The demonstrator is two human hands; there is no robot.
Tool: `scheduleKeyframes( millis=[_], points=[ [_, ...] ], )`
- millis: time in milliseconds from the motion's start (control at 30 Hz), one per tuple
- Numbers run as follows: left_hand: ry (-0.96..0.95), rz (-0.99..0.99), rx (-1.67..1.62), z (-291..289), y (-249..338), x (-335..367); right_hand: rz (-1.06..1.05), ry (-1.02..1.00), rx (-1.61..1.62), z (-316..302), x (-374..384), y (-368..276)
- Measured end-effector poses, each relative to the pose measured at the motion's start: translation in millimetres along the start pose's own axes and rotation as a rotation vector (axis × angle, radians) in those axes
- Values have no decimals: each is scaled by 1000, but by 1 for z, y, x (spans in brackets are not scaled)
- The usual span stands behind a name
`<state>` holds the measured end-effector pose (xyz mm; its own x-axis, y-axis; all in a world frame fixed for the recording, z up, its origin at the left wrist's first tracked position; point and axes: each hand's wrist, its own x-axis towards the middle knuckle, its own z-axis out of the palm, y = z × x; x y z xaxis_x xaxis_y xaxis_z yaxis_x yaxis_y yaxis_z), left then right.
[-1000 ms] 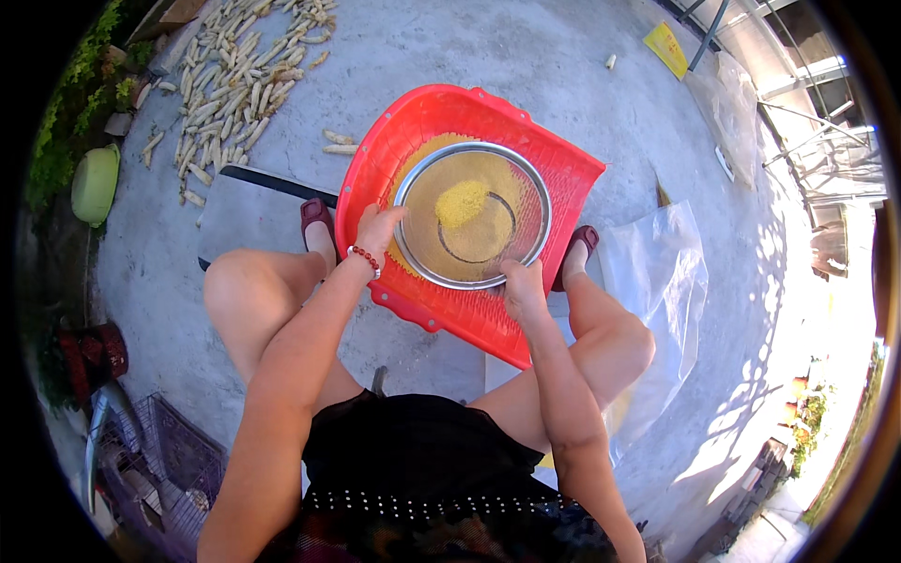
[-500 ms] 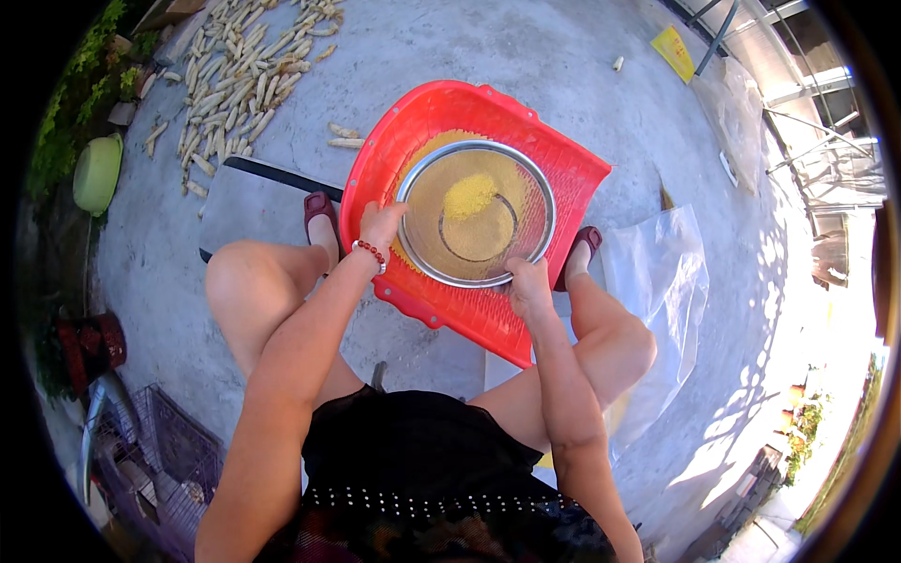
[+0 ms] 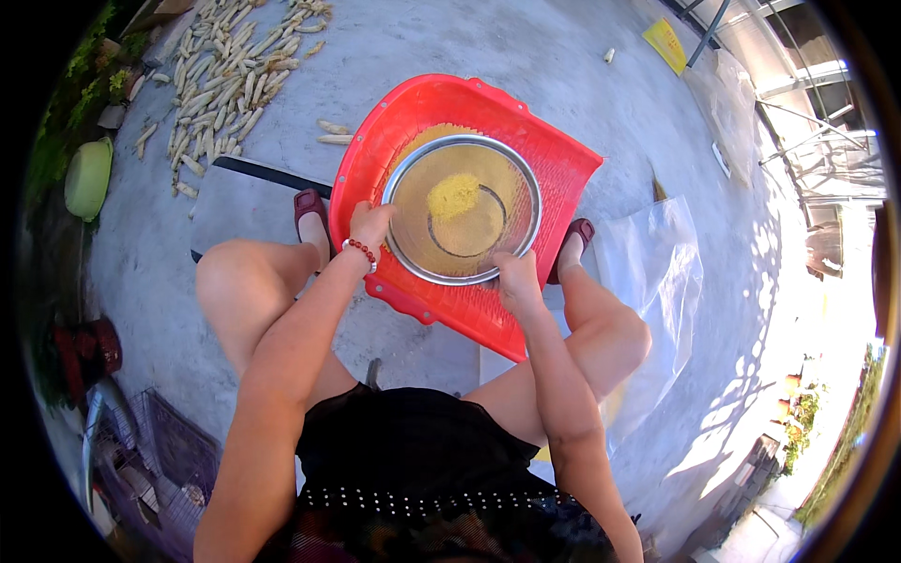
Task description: The person sifts yellow powder through a sieve into a red tray and then pours the sifted powder onto a plastic sheet on the ground.
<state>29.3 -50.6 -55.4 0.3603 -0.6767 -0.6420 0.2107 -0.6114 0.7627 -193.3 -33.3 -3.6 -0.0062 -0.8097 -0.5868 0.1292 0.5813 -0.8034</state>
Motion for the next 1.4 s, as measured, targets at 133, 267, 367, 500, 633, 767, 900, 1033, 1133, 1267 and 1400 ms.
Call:
scheduleKeyframes(
  millis=[133,267,367,500,633,767,900,1033,1133,1267,1400],
  points=[
    [131,58,47,-11,-37,36,14,10,-36,1,0,-1],
    [-29,-5,39,-6,-13,8,1,87,-3,8,1,6],
    [-1,7,-65,-5,-19,15,-33,9,14,-4,7,2],
    [-18,-28,-154,-5,-12,17,-38,23,-26,2,7,3],
    [-46,-32,-140,-9,-22,24,-43,26,10,3,0,-5],
    [-87,-43,-148,-9,-12,22,-4,67,10,15,-10,-10],
    [-139,-83,-156,-4,-8,9,-16,74,115,-1,2,-10],
    [-219,-133,-262,-1,10,-9,-25,39,8,2,3,-3],
    [-168,-96,-231,-7,-12,11,-19,49,52,-4,8,-4],
    [-120,-104,-176,-4,-3,0,47,21,-15,4,3,-2],
    [-133,-95,-228,-8,-8,13,1,46,82,-5,6,-9]
  ],
)
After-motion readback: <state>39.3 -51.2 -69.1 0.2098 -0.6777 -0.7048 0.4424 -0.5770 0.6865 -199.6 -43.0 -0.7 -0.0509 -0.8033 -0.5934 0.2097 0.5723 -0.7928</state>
